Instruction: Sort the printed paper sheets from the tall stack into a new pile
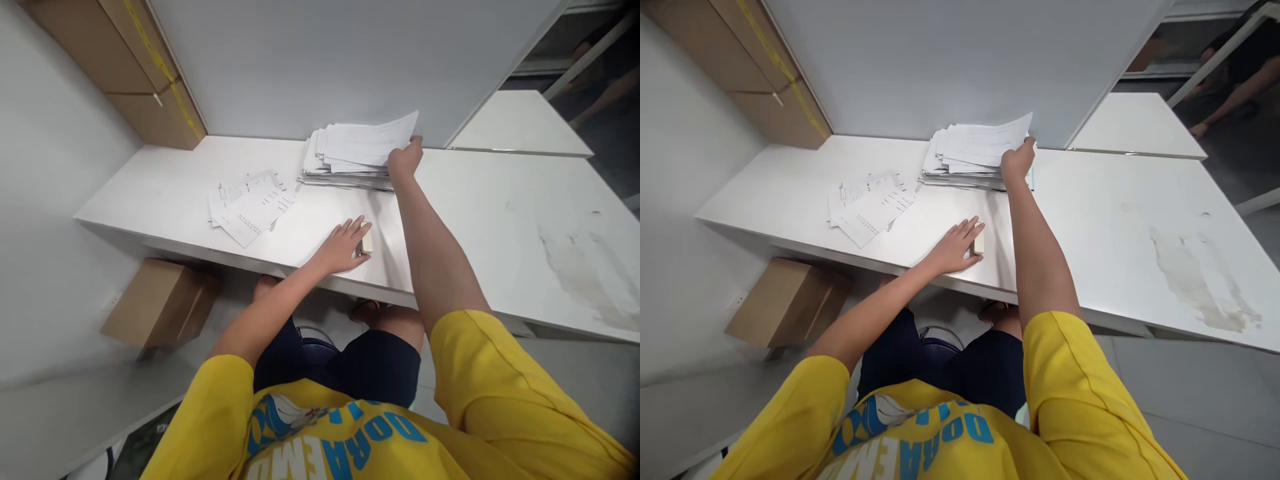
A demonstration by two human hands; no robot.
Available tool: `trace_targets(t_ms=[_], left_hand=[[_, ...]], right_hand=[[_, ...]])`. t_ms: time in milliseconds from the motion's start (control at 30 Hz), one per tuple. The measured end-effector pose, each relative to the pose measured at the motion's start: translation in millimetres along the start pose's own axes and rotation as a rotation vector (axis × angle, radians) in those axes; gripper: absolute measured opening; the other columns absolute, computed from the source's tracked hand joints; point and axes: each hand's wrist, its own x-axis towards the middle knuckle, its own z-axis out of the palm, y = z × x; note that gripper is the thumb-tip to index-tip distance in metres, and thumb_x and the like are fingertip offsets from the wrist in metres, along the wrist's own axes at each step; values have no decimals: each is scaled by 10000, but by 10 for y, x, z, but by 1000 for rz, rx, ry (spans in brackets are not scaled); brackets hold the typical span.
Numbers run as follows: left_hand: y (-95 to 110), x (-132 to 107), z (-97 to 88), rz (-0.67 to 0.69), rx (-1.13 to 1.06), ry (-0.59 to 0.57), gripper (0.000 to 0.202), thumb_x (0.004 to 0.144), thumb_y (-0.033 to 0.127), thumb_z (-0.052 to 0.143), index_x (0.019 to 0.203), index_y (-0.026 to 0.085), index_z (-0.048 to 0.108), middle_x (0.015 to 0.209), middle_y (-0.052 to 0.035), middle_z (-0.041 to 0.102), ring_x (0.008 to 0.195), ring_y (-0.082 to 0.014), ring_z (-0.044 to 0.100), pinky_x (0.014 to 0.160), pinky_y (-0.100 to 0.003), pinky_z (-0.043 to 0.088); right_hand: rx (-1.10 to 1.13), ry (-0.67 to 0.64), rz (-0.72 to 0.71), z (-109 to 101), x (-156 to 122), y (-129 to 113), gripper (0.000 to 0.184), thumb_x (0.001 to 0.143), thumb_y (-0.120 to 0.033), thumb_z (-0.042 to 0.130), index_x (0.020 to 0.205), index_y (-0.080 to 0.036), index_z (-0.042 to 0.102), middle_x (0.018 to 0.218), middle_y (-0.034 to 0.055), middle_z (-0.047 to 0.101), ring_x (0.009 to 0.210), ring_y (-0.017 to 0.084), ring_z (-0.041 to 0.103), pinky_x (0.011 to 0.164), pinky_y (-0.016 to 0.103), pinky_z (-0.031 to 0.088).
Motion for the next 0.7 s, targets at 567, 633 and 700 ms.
trace_targets(t_ms=[567,633,700], left_hand=[[43,23,76,2,35,54,738,913,479,476,1561,223,233,1672,-78,181,1538,-342,170,1238,-481,218],[43,24,81,5,33,46,749,913,494,477,1562,210,235,1673,-87,175,1536,-343,177,1238,-474,219],[39,24,85,0,33,36,763,912,499,482,1563,184,240,1674,-102,164,1537,-341,171,1241,-457,213]], right_hand=[[-164,-222,156,-423,-631,83,709,903,-471,503,1491,-94,382,1460,240,497,1363,368,460,1111,551,334],[-134,-206,132,-428,-652,15,693,913,-476,476,1487,-98,394,1429,230,532,1333,360,496,1101,529,359],[-108,-201,112,-438,-680,-57,687,912,-480,477,1482,-105,400,1421,221,542,1327,357,503,1100,526,360]])
